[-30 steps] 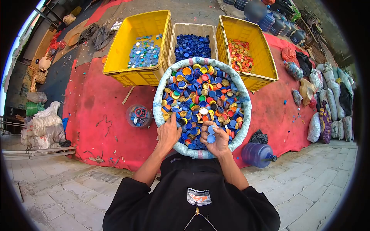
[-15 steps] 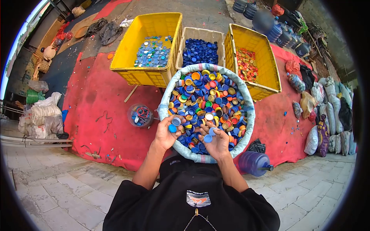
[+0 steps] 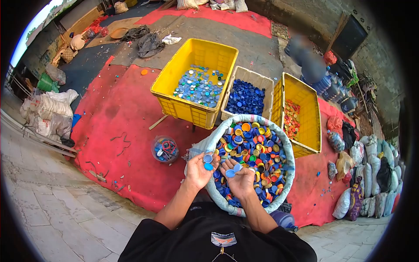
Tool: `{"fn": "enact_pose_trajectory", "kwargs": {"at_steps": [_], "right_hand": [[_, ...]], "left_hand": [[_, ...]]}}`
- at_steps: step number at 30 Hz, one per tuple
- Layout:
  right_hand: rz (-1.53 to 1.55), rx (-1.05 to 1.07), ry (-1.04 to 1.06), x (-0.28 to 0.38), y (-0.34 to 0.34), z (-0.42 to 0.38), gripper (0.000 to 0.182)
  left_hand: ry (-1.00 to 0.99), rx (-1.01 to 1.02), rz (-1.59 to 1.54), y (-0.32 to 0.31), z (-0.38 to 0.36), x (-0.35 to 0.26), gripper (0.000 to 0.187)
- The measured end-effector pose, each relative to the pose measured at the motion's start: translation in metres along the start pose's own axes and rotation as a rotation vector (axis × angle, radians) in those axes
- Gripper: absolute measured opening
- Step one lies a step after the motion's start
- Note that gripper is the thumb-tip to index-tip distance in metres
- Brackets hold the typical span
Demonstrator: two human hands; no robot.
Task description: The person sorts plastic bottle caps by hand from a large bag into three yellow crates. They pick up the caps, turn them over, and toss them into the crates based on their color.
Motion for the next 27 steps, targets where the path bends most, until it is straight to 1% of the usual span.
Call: {"fn": "enact_pose_trajectory", "kwargs": {"at_steps": [1,2,3,4,5,6,7,8,9,11,12,13,15,18,19,20,22,23,25,26,27], "right_hand": [[0.013,-0.014,-0.003,0.001,-0.014,0.012,0.080],[0.022,0.015,-0.007,0.003,-0.029,0.032,0.078],[0.025,0.082,0.030,0.013,-0.058,0.056,0.056],[0.030,0.150,0.067,0.023,-0.087,0.079,0.035],[0.081,0.181,0.071,0.036,-0.125,0.095,0.021],[0.124,0.417,0.074,0.051,-0.143,0.140,0.025],[0.057,0.389,0.240,0.072,-0.186,0.127,0.030],[0.142,0.378,0.139,0.080,-0.185,0.165,0.029],[0.086,0.160,0.206,0.088,-0.202,0.140,0.052],[0.109,0.296,0.194,0.104,-0.185,0.156,0.032],[0.090,0.236,0.313,0.117,-0.173,0.135,0.032],[0.068,0.175,0.429,0.127,-0.159,0.109,0.031],[0.008,0.102,0.586,0.150,-0.103,0.091,0.083],[-0.038,0.037,0.658,0.165,-0.030,0.053,0.074],[-0.065,0.001,0.676,0.165,-0.014,0.040,0.072],[-0.077,-0.039,0.684,0.163,0.002,0.028,0.070],[-0.128,-0.104,0.707,0.158,0.031,0.007,0.069],[-0.141,-0.137,0.732,0.154,0.049,0.001,0.062],[-0.206,-0.158,0.713,0.143,0.065,-0.016,0.056],[-0.233,-0.212,0.709,0.136,0.074,-0.024,0.054],[-0.363,-0.290,0.728,0.130,0.082,-0.032,0.050]], "left_hand": [[0.014,-0.014,-0.013,-0.002,0.007,-0.008,0.030],[-0.002,-0.043,0.014,-0.008,0.023,-0.022,0.031],[0.009,-0.039,-0.006,-0.023,0.043,-0.038,0.034],[-0.062,0.061,0.011,-0.048,0.065,-0.064,0.037],[-0.080,0.059,-0.004,-0.078,0.082,-0.089,0.043],[-0.116,0.043,-0.036,-0.105,0.098,-0.118,0.048],[-0.214,0.192,-0.003,-0.132,0.114,-0.151,0.065],[-0.245,0.061,-0.047,-0.147,0.119,-0.171,0.073],[-0.276,-0.072,-0.089,-0.153,0.115,-0.181,0.082],[-0.348,-0.069,0.009,-0.140,0.111,-0.187,0.091],[-0.387,-0.062,0.058,-0.134,0.108,-0.189,0.095],[-0.387,-0.057,0.126,-0.120,0.107,-0.185,0.092],[-0.389,-0.046,0.258,-0.072,0.106,-0.168,0.084],[-0.371,-0.086,0.355,-0.017,0.102,-0.134,0.045],[-0.370,-0.085,0.394,-0.012,0.094,-0.121,0.032],[-0.378,-0.081,0.429,-0.007,0.085,-0.109,0.024],[-0.393,-0.032,0.497,-0.009,0.070,-0.085,0.021],[-0.397,0.007,0.537,-0.012,0.062,-0.073,0.020],[-0.405,0.036,0.690,-0.018,0.049,-0.050,0.019],[-0.423,0.011,0.781,-0.019,0.042,-0.039,0.019],[-0.427,0.033,0.842,-0.018,0.037,-0.029,0.021]]}}
Point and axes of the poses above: each hand's wrist, its own z-axis towards the middle knuckle, its own y-axis out of the back of the hand, x = y × z, the point moved 8 cm from there along z, towards the middle knuckle, and after that the axes turned 5 degrees about -x, right-handed, at the moved point
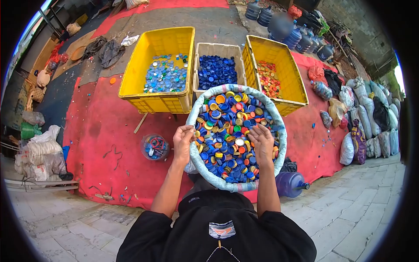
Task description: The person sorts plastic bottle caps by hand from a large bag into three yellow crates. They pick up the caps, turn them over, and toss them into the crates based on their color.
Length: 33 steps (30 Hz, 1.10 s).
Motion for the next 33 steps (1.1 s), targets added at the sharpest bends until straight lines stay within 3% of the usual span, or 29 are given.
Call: {"fn": "enact_pose_trajectory", "kwargs": {"at_steps": [6,7,10,14,20,33], "right_hand": [[-0.906,0.015,0.356,-0.017,0.033,-0.047,0.038],[-0.985,0.067,0.549,-0.016,0.027,-0.054,0.039],[-1.109,0.238,0.714,-0.013,0.009,-0.071,0.040],[-1.151,0.348,0.695,-0.017,-0.006,-0.070,0.039],[-1.211,0.348,0.773,-0.009,-0.013,-0.062,0.047],[-1.436,0.640,0.873,-0.037,-0.043,-0.052,0.057]], "left_hand": [[-0.264,0.008,0.450,-0.014,-0.048,0.017,0.021],[-0.293,-0.029,0.536,-0.012,-0.056,0.017,0.020],[-0.339,-0.057,0.644,-0.013,-0.074,0.016,0.021],[-0.338,-0.086,0.712,-0.016,-0.089,0.020,0.020],[-0.414,-0.067,0.816,-0.023,-0.095,0.026,0.020],[-0.436,-0.061,0.988,-0.041,-0.100,0.022,0.028]]}}
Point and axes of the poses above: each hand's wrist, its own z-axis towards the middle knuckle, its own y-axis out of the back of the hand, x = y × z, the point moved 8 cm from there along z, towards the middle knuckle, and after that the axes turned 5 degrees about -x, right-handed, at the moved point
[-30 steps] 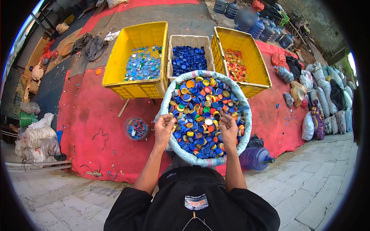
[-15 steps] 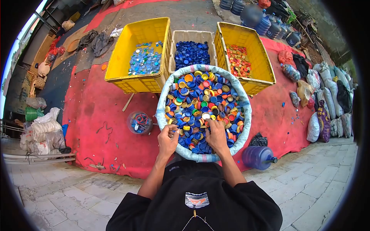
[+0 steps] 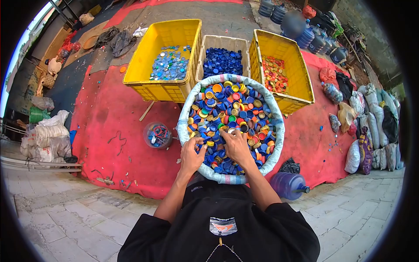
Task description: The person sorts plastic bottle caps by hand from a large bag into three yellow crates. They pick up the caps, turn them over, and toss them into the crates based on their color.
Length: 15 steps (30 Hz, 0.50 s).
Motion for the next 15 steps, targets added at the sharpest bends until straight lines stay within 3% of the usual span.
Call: {"fn": "enact_pose_trajectory", "kwargs": {"at_steps": [11,15], "right_hand": [[0.012,0.001,-0.013,-0.011,0.002,0.004,0.048],[0.066,-0.014,-0.052,-0.013,0.000,0.005,0.045]], "left_hand": [[-0.143,0.017,0.023,-0.020,0.011,-0.006,0.031],[-0.107,0.065,0.039,-0.026,0.016,-0.010,0.034]]}}
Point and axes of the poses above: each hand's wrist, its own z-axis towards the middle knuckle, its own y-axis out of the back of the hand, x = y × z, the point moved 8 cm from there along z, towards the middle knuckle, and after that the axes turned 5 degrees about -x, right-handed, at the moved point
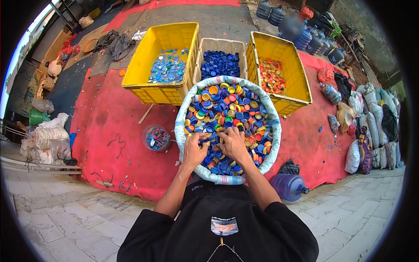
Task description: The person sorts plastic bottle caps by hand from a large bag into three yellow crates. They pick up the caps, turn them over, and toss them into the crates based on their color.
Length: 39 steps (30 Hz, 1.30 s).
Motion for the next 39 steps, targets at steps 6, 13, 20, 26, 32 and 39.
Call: {"fn": "enact_pose_trajectory", "kwargs": {"at_steps": [6,13,20,26,32,39], "right_hand": [[0.132,-0.255,-0.255,-0.031,0.031,-0.017,0.042],[1.461,-0.357,-0.758,-0.086,0.025,-0.069,0.034],[2.054,-0.533,-0.808,-0.089,0.019,-0.089,0.027],[2.006,-0.529,-0.939,-0.087,0.018,-0.088,0.023],[1.735,-0.418,-1.017,-0.096,0.011,-0.080,0.019],[0.611,-0.260,-0.701,-0.113,0.054,-0.009,0.025]], "left_hand": [[-0.086,0.049,0.042,-0.011,0.007,0.004,0.039],[-0.143,0.273,0.206,-0.027,0.020,0.002,0.053],[-0.185,0.441,0.264,-0.044,0.034,0.003,0.052],[-0.163,0.505,0.145,-0.047,0.039,0.004,0.049],[-0.141,0.292,-0.001,-0.032,0.039,0.000,0.041],[0.670,0.033,-1.310,-0.020,0.017,0.021,0.017]]}}
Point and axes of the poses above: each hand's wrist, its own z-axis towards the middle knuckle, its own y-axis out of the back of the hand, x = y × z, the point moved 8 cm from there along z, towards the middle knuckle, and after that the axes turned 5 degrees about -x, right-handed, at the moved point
